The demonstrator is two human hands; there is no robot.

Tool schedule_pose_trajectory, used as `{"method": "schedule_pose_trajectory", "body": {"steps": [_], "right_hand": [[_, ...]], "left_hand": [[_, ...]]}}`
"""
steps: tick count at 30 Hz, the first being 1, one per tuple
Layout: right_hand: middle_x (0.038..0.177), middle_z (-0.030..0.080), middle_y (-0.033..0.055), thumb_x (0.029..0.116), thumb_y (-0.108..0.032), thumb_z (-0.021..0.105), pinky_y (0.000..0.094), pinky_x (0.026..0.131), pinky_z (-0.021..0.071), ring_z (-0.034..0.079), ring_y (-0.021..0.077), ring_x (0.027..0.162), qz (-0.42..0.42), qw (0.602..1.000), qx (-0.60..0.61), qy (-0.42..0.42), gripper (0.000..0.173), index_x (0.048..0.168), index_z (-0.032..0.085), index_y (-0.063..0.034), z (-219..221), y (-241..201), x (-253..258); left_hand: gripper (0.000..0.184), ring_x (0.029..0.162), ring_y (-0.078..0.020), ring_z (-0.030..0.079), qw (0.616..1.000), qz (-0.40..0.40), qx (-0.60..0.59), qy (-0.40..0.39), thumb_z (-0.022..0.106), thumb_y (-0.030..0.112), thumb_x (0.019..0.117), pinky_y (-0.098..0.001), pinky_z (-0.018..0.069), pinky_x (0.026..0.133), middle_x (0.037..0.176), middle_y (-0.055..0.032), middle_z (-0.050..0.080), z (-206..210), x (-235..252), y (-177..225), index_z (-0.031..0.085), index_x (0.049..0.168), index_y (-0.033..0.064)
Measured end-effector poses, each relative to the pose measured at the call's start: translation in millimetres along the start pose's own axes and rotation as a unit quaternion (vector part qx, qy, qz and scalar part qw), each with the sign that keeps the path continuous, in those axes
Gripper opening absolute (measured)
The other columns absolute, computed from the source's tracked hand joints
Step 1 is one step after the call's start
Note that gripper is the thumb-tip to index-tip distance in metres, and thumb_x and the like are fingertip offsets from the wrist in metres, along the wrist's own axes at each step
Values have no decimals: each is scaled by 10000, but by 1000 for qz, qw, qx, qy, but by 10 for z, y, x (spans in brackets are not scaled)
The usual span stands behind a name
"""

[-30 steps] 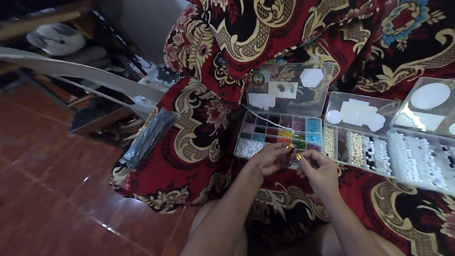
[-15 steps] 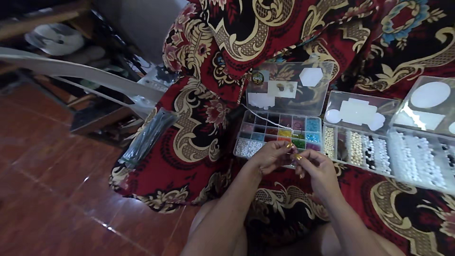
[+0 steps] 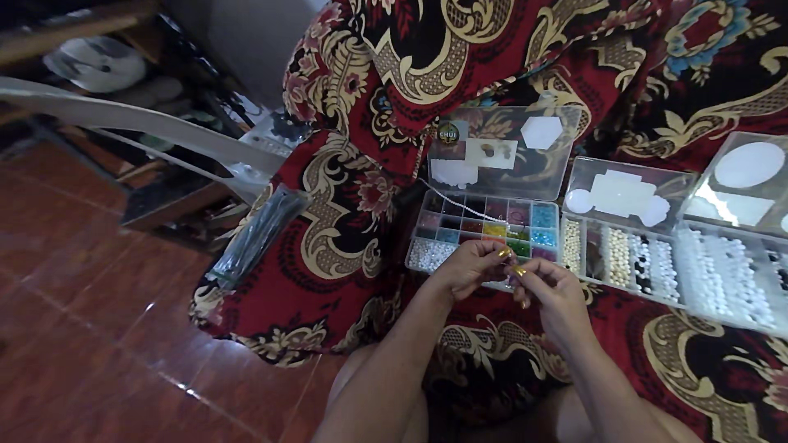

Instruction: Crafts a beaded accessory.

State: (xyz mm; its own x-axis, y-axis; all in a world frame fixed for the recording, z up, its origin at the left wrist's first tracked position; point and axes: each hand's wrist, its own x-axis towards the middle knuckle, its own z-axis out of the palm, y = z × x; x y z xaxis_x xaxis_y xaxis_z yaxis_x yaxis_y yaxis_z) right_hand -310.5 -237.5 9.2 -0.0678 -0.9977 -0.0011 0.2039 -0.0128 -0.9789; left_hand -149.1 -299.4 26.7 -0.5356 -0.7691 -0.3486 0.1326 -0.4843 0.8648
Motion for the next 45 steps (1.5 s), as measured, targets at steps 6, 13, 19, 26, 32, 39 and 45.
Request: {"method": "schedule_pose_trajectory", "body": {"steps": [6,13,19,26,32,39,45], "right_hand": [[704,702,-1,918,-64,618,173,493,520,614,37,533,4,1000,-1,0,136,818,709,-56,-4,-2,-2],[694,702,-12,916,-65,618,167,495,518,613,30,529,4,1000,-8,-5,141,814,715,-64,-10,-5,3],[691,697,-30,916,-67,608,161,495,519,613,22,530,-1,1000,-16,-6,143,815,710,-76,-18,-13,6],[685,696,-20,916,-61,609,168,486,514,608,28,520,3,1000,-11,0,145,813,711,-68,-23,-9,7],[687,696,-20,921,-64,612,167,491,516,608,29,524,-2,1000,-6,-2,145,821,717,-69,-25,-6,6],[684,696,-21,916,-74,628,165,491,516,610,24,527,-3,1000,-12,-5,130,827,722,-67,-22,-11,8],[686,696,-21,922,-68,627,160,490,512,608,23,525,1,1000,-18,-5,128,833,719,-59,-16,-22,8]], "left_hand": [[190,811,-81,683,1000,5,5,-4,473,45,1057,-282,589,802,901,30,692,-11,-4,-2,639,971,75],[191,794,-74,680,1000,11,4,-9,480,39,1052,-272,588,788,889,32,693,-19,-4,0,646,965,72],[177,790,-64,675,1000,14,18,-6,490,35,1047,-260,583,779,889,37,691,-15,-8,5,647,972,68],[161,795,-61,672,1000,22,18,-10,522,24,1030,-262,581,794,875,40,687,-17,-1,0,656,954,69],[149,804,-63,673,999,25,32,-15,539,19,1019,-267,580,797,881,40,688,-28,-8,15,664,955,71],[155,810,-63,682,999,23,36,-17,552,-1,1003,-263,581,811,882,37,705,-32,-21,41,678,944,67],[161,827,-57,681,998,37,49,-12,574,-33,978,-258,577,824,881,41,709,-39,-24,40,694,932,63]]}}
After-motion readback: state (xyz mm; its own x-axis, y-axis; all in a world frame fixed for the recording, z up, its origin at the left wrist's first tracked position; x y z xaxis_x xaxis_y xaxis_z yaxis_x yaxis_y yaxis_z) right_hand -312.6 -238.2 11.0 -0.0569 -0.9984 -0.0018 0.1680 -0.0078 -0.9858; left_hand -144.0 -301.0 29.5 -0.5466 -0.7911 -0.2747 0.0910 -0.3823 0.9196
